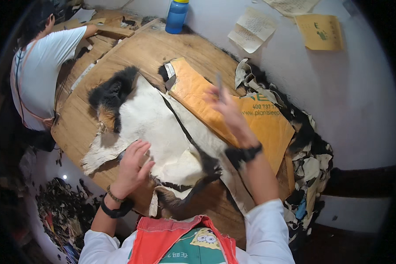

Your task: Cutting and trimming fur-lined leather panels to fit paper patterns on a workshop table.

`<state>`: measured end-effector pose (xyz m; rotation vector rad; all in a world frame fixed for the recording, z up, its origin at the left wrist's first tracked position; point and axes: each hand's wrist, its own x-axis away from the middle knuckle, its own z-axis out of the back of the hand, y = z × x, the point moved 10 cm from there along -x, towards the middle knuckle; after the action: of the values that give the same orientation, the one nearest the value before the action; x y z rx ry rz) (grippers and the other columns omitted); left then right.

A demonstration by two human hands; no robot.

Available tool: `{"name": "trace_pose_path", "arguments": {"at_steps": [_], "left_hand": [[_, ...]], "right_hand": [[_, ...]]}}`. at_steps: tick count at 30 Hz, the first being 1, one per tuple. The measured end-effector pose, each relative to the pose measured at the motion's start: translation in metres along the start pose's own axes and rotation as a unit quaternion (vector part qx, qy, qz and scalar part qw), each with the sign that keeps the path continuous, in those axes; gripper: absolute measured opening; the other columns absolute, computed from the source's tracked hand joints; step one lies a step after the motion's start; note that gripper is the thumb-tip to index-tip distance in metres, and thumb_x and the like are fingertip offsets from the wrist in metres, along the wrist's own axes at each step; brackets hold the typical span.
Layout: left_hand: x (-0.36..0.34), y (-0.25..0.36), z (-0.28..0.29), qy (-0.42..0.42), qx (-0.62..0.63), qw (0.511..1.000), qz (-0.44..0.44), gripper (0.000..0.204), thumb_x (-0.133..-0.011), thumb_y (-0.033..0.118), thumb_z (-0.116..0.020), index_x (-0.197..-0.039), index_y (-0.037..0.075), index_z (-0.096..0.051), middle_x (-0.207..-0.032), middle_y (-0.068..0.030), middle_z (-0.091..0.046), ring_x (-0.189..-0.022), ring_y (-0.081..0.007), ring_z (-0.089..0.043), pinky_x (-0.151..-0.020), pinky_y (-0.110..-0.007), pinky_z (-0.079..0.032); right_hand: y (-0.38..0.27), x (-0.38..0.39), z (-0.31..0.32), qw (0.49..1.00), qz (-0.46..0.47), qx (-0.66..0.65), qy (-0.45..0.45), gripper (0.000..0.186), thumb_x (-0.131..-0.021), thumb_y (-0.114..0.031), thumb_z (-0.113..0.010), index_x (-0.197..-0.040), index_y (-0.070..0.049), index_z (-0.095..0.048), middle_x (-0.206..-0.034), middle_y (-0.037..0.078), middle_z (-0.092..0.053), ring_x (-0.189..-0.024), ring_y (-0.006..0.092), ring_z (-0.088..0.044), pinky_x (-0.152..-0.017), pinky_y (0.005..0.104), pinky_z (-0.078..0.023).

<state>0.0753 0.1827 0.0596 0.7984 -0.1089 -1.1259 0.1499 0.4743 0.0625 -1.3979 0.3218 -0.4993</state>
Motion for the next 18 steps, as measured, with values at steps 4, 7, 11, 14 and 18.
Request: {"name": "trace_pose_path", "arguments": {"at_steps": [4, 7, 11, 14, 18], "left_hand": [[0.007, -0.025, 0.01, -0.024, 0.095, 0.993, 0.065, 0.038, -0.086, 0.013, -0.069, -0.12, -0.001, -0.06, -0.127, -0.0211, -0.058, -0.12, -0.0402, -0.054, -0.103, -0.044, -0.044], [-0.025, -0.022, 0.016, -0.031, -0.017, 0.999, -0.019, 0.039, -0.088, 0.013, -0.067, -0.123, -0.001, -0.059, -0.131, -0.0237, -0.055, -0.124, -0.0415, -0.051, -0.105, -0.045, -0.042], [-0.044, -0.067, 0.002, -0.092, -0.185, 0.978, -0.031, 0.048, -0.092, 0.026, -0.065, -0.13, -0.001, -0.053, -0.142, -0.0239, -0.048, -0.13, -0.0409, -0.046, -0.106, -0.046, -0.042], [-0.067, -0.057, -0.026, -0.18, -0.366, 0.904, 0.126, 0.046, -0.093, 0.037, -0.064, -0.119, 0.0, -0.06, -0.135, -0.0216, -0.052, -0.118, -0.0366, -0.055, -0.096, -0.045, -0.049], [-0.123, 0.017, -0.038, -0.029, -0.307, 0.951, -0.006, 0.049, -0.09, 0.042, -0.066, -0.118, 0.001, -0.061, -0.134, -0.0245, -0.052, -0.12, -0.0385, -0.053, -0.097, -0.043, -0.049]], "right_hand": [[0.068, 0.176, 0.154, 0.929, -0.106, 0.266, 0.233, 0.024, -0.087, -0.009, -0.067, -0.105, 0.0, -0.055, -0.093, 0.006, -0.059, -0.082, 0.0211, -0.057, -0.075, 0.0349, -0.046], [0.099, 0.293, 0.212, 0.847, -0.126, 0.408, 0.316, 0.019, -0.089, -0.009, -0.064, -0.103, 0.0, -0.055, -0.093, 0.013, -0.059, -0.084, 0.0281, -0.059, -0.077, 0.0373, -0.046], [0.122, 0.354, 0.211, 0.811, -0.113, 0.447, 0.361, 0.017, -0.089, -0.009, -0.062, -0.102, 0.0, -0.057, -0.105, 0.021, -0.059, -0.098, 0.04, -0.058, -0.085, 0.0451, -0.045], [0.128, 0.364, 0.205, 0.76, -0.203, 0.527, 0.32, 0.028, -0.089, -0.013, -0.063, -0.115, -0.004, -0.058, -0.12, 0.022, -0.055, -0.114, 0.0398, -0.052, -0.095, 0.0454, -0.043], [0.067, 0.3, 0.161, 0.771, -0.084, 0.531, 0.34, 0.059, -0.092, -0.032, -0.063, -0.144, -0.012, -0.043, -0.149, 0.02, -0.037, -0.142, 0.0386, -0.029, -0.112, 0.0604, -0.025]]}}
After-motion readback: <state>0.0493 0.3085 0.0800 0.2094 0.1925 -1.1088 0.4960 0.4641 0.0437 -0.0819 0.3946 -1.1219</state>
